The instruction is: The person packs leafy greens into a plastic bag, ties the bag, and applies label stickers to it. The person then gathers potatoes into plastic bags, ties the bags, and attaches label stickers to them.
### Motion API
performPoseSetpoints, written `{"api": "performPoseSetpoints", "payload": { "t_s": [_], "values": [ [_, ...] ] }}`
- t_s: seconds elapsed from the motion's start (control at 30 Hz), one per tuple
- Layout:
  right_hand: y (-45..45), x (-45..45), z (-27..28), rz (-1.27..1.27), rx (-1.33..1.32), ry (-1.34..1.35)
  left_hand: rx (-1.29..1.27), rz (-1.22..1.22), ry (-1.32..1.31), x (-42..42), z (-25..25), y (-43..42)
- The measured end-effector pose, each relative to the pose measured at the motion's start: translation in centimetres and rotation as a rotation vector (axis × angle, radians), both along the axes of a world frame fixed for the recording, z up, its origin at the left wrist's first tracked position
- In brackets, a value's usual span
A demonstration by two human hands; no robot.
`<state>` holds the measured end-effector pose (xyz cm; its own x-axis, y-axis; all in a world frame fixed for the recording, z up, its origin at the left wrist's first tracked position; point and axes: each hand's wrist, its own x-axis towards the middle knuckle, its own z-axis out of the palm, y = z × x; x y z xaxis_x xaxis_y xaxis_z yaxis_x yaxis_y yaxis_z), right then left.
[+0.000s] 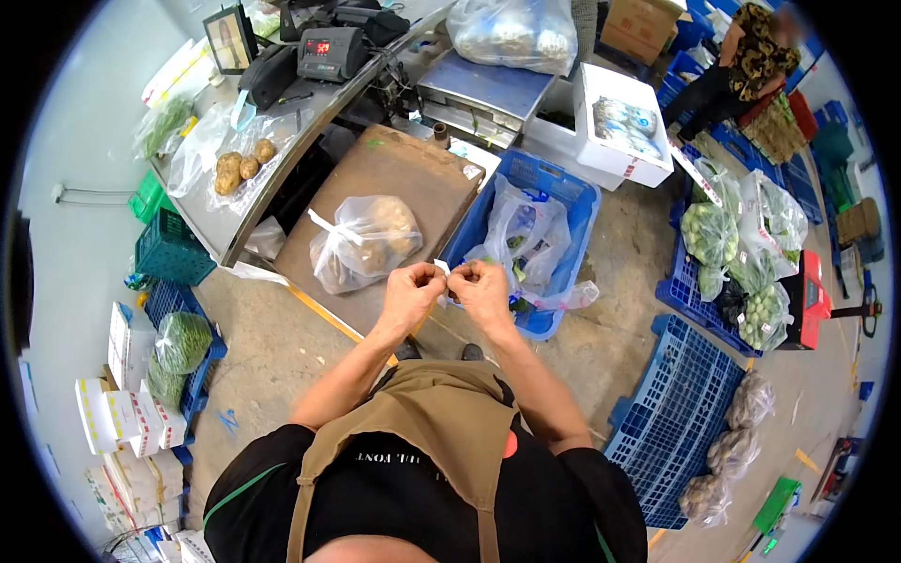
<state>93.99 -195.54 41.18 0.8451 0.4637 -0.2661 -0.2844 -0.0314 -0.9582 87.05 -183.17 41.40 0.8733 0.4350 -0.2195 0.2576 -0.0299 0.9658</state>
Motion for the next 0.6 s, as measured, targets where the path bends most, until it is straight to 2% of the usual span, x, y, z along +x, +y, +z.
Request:
{"api": "performPoseSetpoints", "payload": {
  "t_s": [0.2, 0.3, 0.47, 0.6],
  "values": [
    [1.6, -0.1, -4.1, -0.177, -0.051, -0.055, 0.096, 0.196, 0.104, 0.5, -1.8, -0.9],
    [2.8, 0.0, -4.9, -0.181, -0.030, 0.115, 0.088, 0.241, 0.149, 0.3, -3.8, 0.2],
    [5.5, 0.8, -6.5, -0.201, -0.094, 0.205, 0.130, 0.353, 0.240, -0.3, -6.8, 3.3],
    [7.8, 2.1, -7.6, -0.238, -0.078, 0.329, -0.064, 0.410, 0.258, 0.1, -7.5, 6.1]
  ]
}}
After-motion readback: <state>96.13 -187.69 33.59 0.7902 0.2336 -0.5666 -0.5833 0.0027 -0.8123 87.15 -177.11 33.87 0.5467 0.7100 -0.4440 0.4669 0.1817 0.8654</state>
